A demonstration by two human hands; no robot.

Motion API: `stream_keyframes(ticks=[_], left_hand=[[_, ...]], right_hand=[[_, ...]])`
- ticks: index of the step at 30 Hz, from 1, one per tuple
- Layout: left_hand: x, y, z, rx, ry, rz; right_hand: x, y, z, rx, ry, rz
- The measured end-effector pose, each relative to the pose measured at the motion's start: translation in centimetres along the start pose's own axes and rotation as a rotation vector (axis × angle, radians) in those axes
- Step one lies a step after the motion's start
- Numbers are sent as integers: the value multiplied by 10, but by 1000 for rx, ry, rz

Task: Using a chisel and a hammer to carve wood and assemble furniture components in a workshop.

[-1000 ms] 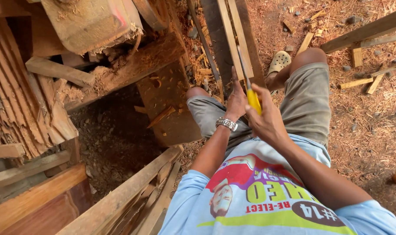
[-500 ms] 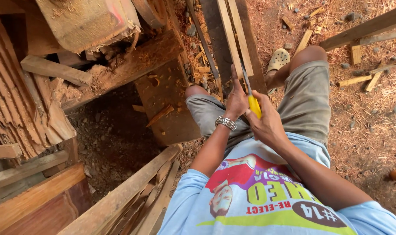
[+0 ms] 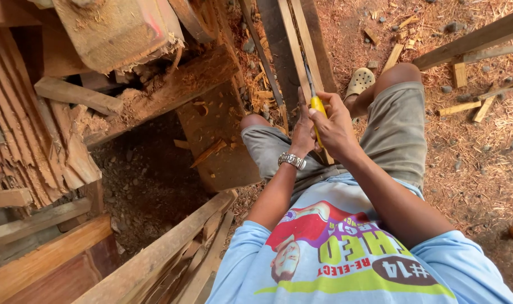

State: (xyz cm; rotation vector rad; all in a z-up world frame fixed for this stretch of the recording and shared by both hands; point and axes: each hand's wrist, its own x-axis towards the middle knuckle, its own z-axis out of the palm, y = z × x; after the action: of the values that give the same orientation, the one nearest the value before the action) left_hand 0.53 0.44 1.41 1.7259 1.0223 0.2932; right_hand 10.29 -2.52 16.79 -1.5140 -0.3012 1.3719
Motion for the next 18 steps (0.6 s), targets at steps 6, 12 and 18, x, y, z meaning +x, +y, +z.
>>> stream_keyframes(ticks=[6,12,18], left_hand=[[-2,-9,4,-156,1,4],[1,23,-9,-64,-32,-63],[-1,34,-16,-51,51,14]], right_hand=[[-3,23,2,-257,56,-232],[-7,-4,-4,-92,-23,-597],[-27,-88,-27,268,-55,-667]])
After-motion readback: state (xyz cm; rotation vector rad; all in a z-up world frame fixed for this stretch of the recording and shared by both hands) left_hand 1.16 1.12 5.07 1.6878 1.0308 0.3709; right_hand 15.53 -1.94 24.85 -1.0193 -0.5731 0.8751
